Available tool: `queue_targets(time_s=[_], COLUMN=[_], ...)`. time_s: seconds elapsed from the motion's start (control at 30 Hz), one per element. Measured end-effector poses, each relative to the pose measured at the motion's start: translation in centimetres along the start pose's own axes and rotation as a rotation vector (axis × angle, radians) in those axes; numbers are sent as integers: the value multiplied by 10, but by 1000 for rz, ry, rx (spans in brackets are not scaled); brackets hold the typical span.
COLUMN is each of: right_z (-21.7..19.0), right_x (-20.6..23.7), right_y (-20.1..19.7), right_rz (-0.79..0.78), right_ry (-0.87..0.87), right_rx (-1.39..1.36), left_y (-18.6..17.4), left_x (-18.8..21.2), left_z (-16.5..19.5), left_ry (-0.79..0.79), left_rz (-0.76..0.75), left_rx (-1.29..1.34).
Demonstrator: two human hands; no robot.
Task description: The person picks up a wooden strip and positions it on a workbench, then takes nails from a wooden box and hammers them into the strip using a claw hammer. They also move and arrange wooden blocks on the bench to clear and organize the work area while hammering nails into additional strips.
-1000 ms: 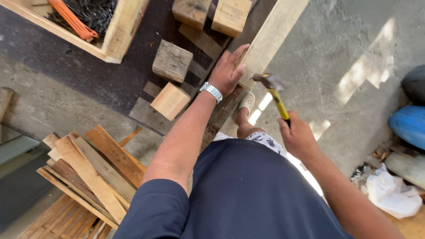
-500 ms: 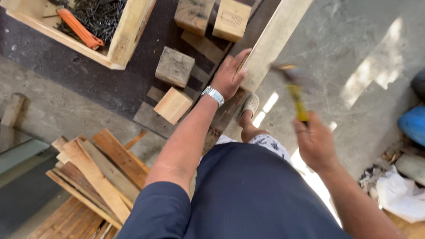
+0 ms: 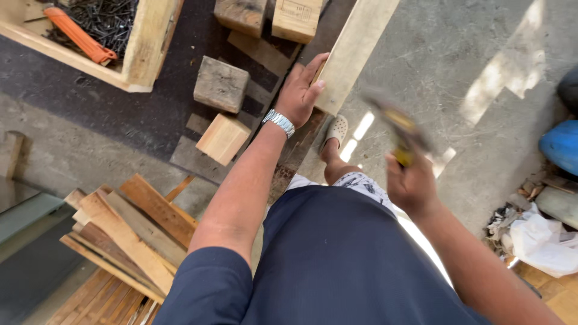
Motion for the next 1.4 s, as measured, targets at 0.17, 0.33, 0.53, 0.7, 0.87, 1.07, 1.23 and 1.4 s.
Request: queue_targets(time_s=[0.17,0.33,0.53,0.7,0.87,1.07,1.23,1.4], right_z=[0,22,44,120,195,219,245,262], right_x=[-8,-12,-18,-3,-16,-87,-151,-187], right_y=[5,21,29,19,9,-33,-65,-85], right_rz=[-23,-122,-136,-163,-257,-289,-464,-498], right_ry=[-33,115,8,137,352,135,64,-66], right_rx=[97,103,40,-28,-132,-124,-20,139], left_y=[-3,2,4,4,14,54,81,71], left_x=[-3,2,-2,-5,-9,-35,-48,-26], left_z=[11,-1,9,29,78,114,122,133], left_ry=[113,-6,81,9,-82,-277,-404,-121], left_rz=[33,7,-12,-34,22,-2,59,409], left_rx=[-41,0,-47,-210,-662,-1010,-1041,-860])
Point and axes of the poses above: each hand's wrist, its own x-axis away from the middle knuckle, its own y-axis out of the palm, z = x × y, the point moved 7 cm from there along -x, towards the middle knuckle, and after that the axes turned 11 degrees about y, right-handed, at the moved point
